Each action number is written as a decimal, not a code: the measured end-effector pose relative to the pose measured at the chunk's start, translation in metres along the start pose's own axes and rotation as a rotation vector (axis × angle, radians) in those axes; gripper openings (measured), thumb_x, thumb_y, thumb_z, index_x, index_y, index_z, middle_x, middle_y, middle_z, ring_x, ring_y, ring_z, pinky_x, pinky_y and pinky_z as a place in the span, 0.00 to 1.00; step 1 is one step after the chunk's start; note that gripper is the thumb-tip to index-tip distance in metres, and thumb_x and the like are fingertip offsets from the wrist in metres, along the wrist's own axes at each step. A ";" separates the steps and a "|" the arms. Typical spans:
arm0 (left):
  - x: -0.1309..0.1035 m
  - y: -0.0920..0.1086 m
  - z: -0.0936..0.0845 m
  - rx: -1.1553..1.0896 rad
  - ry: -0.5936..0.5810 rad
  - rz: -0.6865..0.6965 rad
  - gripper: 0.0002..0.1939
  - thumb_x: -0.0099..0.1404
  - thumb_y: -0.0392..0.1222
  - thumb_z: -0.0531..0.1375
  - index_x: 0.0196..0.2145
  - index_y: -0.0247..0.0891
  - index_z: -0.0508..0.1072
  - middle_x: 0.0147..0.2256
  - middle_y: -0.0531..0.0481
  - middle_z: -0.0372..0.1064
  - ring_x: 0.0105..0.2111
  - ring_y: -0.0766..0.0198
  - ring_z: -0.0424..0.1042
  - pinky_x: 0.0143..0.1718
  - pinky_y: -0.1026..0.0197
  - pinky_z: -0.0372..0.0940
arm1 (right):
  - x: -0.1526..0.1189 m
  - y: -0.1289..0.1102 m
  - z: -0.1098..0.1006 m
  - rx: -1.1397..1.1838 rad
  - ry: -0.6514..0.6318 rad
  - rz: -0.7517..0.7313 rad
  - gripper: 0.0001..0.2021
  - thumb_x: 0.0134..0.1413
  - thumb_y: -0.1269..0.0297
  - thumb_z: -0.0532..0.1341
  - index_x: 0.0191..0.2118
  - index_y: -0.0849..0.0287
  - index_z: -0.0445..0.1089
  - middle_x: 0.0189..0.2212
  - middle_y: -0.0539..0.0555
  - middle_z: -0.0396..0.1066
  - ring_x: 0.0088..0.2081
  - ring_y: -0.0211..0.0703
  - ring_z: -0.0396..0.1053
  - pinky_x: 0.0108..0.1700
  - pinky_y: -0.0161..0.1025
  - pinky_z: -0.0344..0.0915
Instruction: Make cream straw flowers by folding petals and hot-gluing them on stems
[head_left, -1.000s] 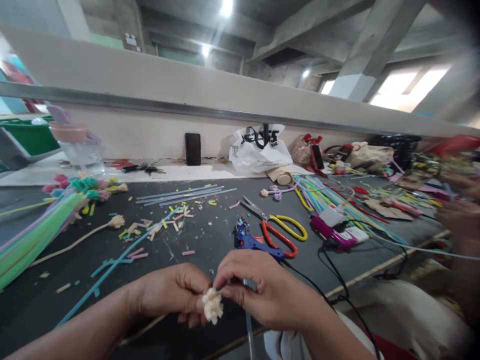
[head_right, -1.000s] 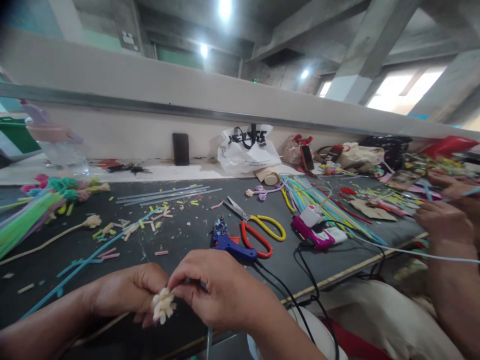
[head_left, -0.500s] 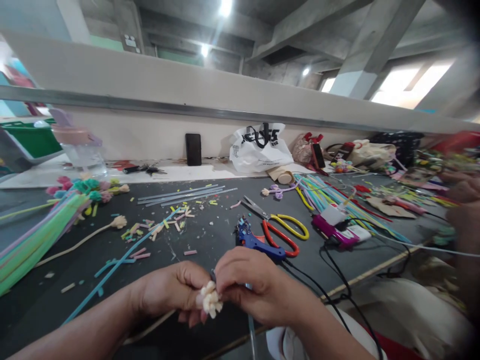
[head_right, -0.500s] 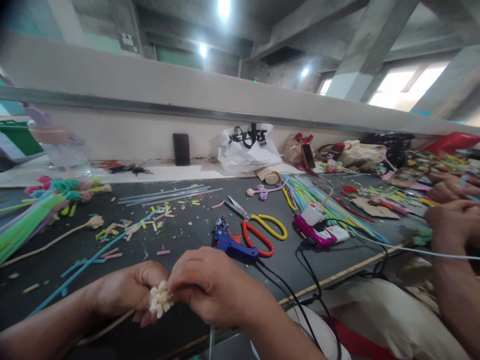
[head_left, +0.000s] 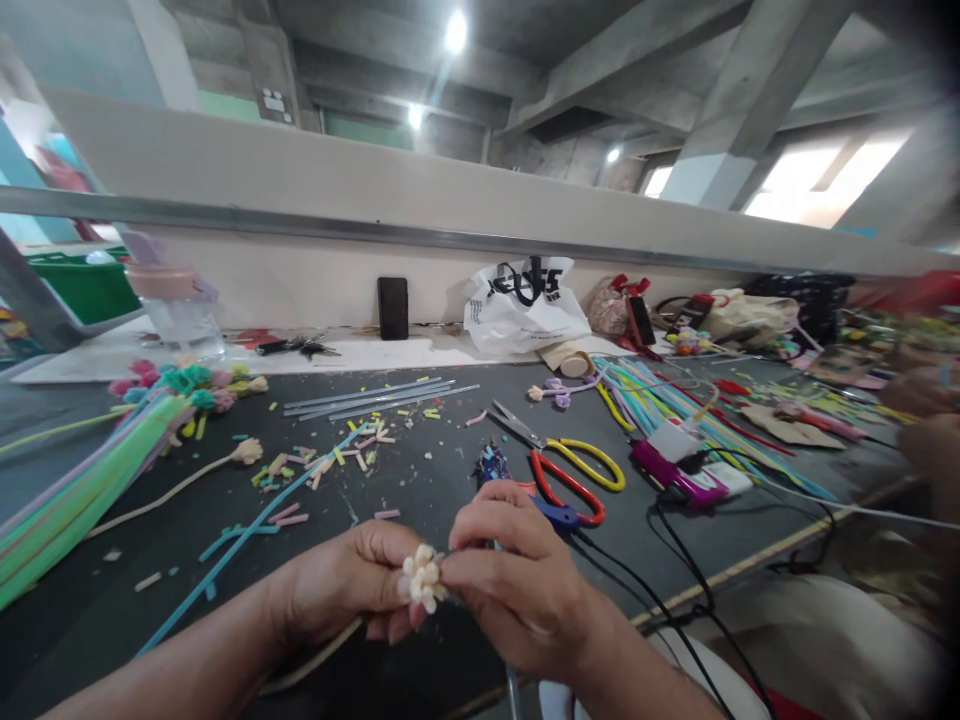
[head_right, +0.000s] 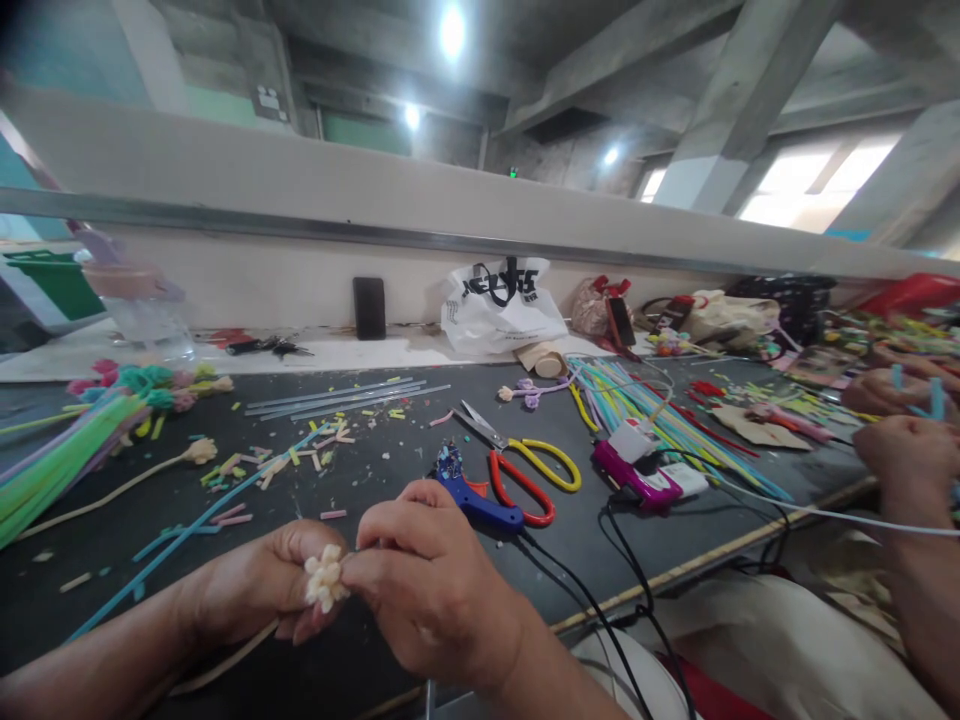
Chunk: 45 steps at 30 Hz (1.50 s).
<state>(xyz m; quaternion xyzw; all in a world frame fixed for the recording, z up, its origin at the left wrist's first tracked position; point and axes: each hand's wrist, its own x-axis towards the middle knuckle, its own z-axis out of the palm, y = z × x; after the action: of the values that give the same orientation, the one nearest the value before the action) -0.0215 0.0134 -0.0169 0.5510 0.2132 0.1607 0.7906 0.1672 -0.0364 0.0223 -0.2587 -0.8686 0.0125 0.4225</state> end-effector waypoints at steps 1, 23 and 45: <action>0.000 0.000 0.000 0.028 0.017 0.022 0.23 0.48 0.57 0.64 0.22 0.30 0.70 0.17 0.53 0.62 0.15 0.75 0.57 0.15 0.71 0.48 | 0.001 0.000 0.001 0.012 0.021 0.021 0.09 0.51 0.78 0.56 0.36 0.58 0.66 0.32 0.52 0.66 0.34 0.37 0.65 0.43 0.41 0.58; 0.000 0.009 0.000 1.003 0.031 0.378 0.12 0.63 0.34 0.48 0.25 0.35 0.66 0.25 0.53 0.63 0.27 0.70 0.60 0.32 0.70 0.55 | 0.002 0.002 0.003 0.022 -0.087 0.400 0.07 0.44 0.77 0.56 0.23 0.59 0.61 0.21 0.47 0.64 0.26 0.36 0.62 0.39 0.40 0.57; 0.005 0.003 0.002 0.963 -0.070 0.499 0.13 0.62 0.33 0.49 0.20 0.36 0.56 0.21 0.56 0.53 0.24 0.71 0.55 0.27 0.70 0.52 | 0.009 -0.002 -0.018 0.019 -0.441 0.262 0.07 0.52 0.76 0.57 0.32 0.57 0.67 0.30 0.45 0.71 0.34 0.31 0.68 0.57 0.42 0.40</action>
<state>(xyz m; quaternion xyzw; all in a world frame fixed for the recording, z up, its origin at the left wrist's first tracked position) -0.0164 0.0149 -0.0139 0.8899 0.0988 0.2091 0.3931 0.1751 -0.0370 0.0411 -0.3559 -0.8987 0.1315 0.2200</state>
